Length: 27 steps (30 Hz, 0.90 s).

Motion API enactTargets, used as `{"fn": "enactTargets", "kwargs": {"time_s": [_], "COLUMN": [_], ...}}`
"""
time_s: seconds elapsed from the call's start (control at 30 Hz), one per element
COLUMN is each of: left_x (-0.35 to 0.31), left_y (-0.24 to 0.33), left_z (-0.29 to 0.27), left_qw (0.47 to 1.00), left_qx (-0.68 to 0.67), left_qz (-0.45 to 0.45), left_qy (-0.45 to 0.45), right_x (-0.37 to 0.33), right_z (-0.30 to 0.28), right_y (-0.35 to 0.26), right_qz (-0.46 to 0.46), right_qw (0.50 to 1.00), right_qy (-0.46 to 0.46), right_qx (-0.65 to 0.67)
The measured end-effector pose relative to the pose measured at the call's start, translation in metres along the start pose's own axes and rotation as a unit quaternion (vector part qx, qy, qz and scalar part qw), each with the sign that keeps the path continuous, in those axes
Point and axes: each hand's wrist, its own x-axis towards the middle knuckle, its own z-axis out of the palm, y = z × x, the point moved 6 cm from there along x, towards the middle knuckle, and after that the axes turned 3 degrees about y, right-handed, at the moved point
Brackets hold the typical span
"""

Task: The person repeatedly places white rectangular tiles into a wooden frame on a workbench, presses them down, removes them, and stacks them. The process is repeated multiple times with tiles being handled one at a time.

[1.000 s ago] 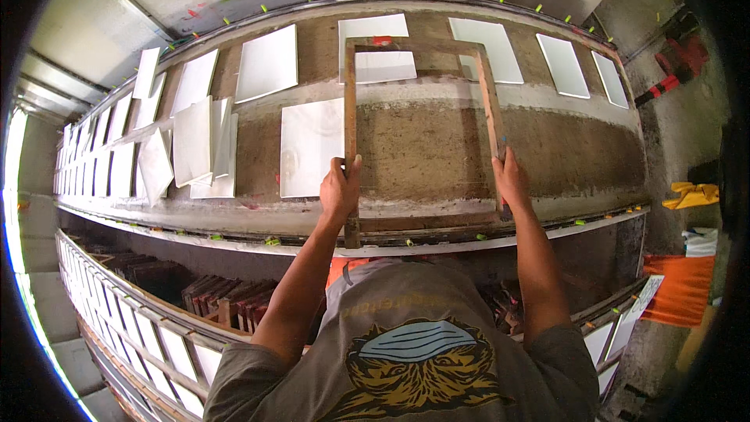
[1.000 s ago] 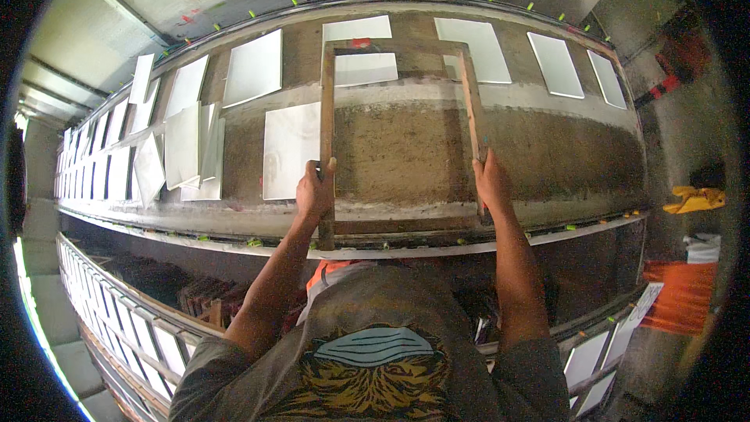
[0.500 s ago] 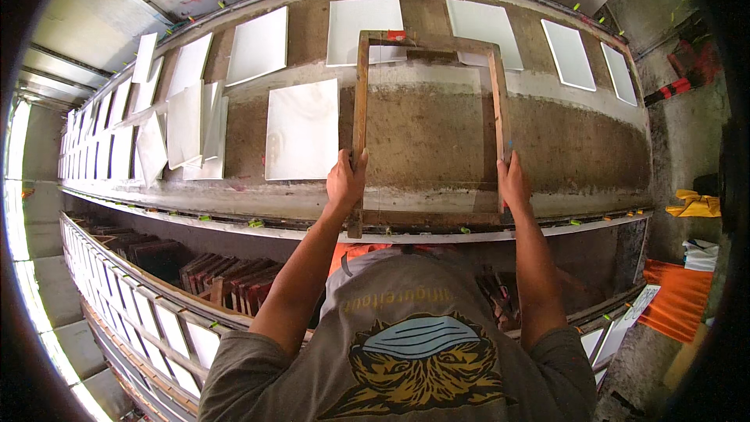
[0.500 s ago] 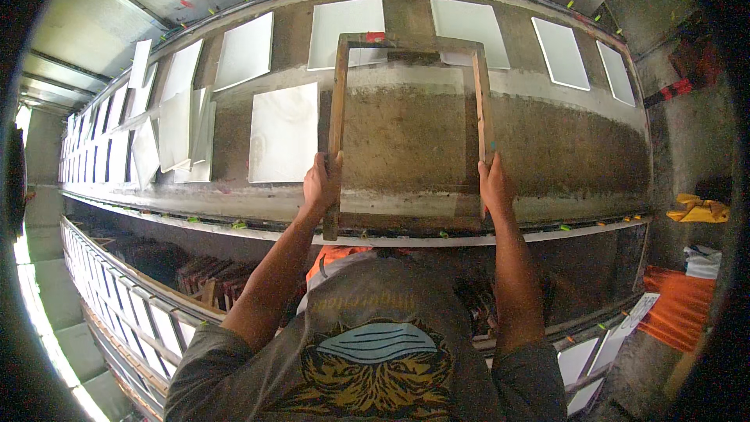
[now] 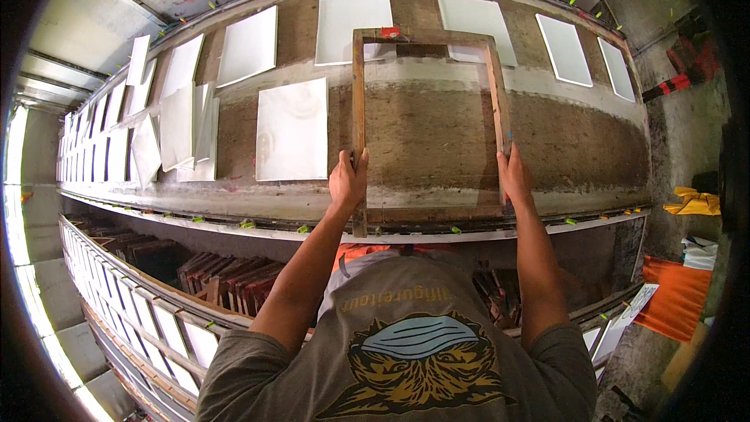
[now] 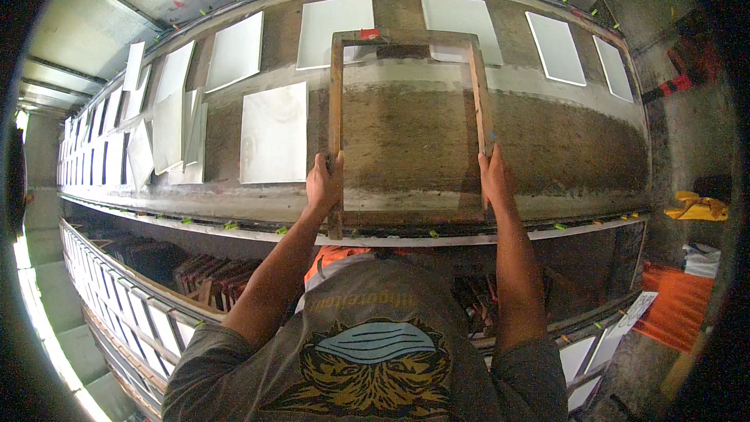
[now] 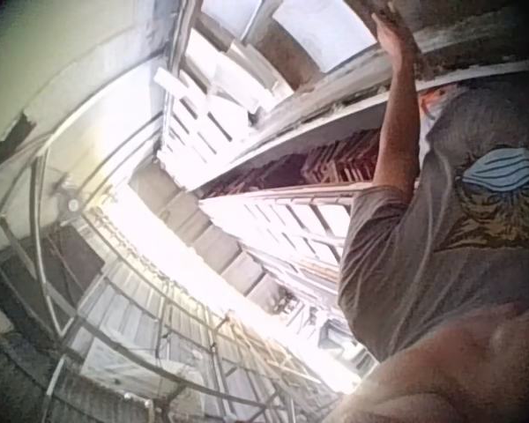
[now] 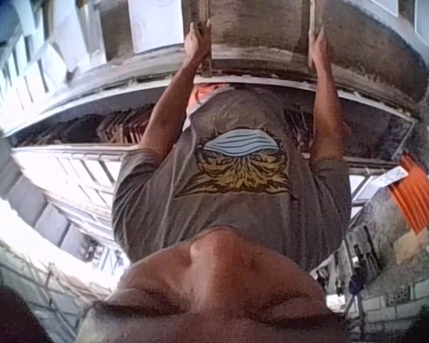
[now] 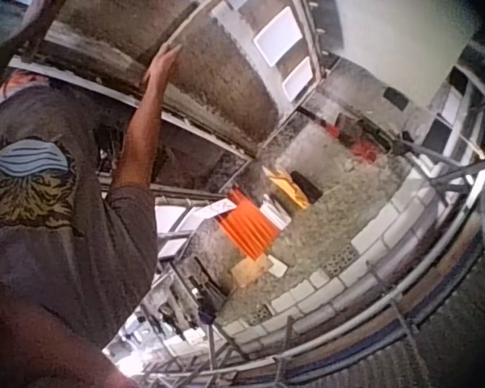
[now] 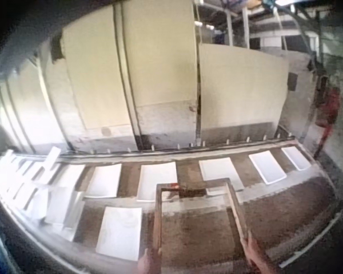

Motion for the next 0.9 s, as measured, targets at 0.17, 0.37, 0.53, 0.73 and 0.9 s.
{"fn": "enactTargets", "kwargs": {"time_s": [0.17, 0.37, 0.53, 0.73, 0.9], "left_x": [0.0, -0.004, -0.007, -0.011, -0.013], "left_y": [0.0, -0.007, -0.002, 0.005, 0.004], "left_z": [0.007, 0.022, 0.022, 0.02, 0.023], "left_qw": [1.0, 1.0, 1.0, 0.999, 0.999], "left_qx": [-0.02, 0.005, -0.013, -0.007, -0.001], "left_qz": [0.011, 0.008, -0.004, -0.01, -0.007], "left_qy": [0.012, 0.009, -0.02, -0.041, -0.042], "right_x": [0.007, 0.006, 0.001, 0.003, 0.0], "right_z": [0.003, 0.002, 0.003, 0.007, 0.0], "right_y": [0.007, 0.015, 0.022, 0.028, 0.019], "right_qz": [0.007, 0.0, 0.008, 0.003, -0.022], "right_qw": [0.999, 1.0, 0.999, 1.0, 0.994], "right_qy": [-0.017, -0.011, -0.014, -0.009, 0.029], "right_qx": [-0.029, -0.003, -0.037, -0.026, -0.105]}}
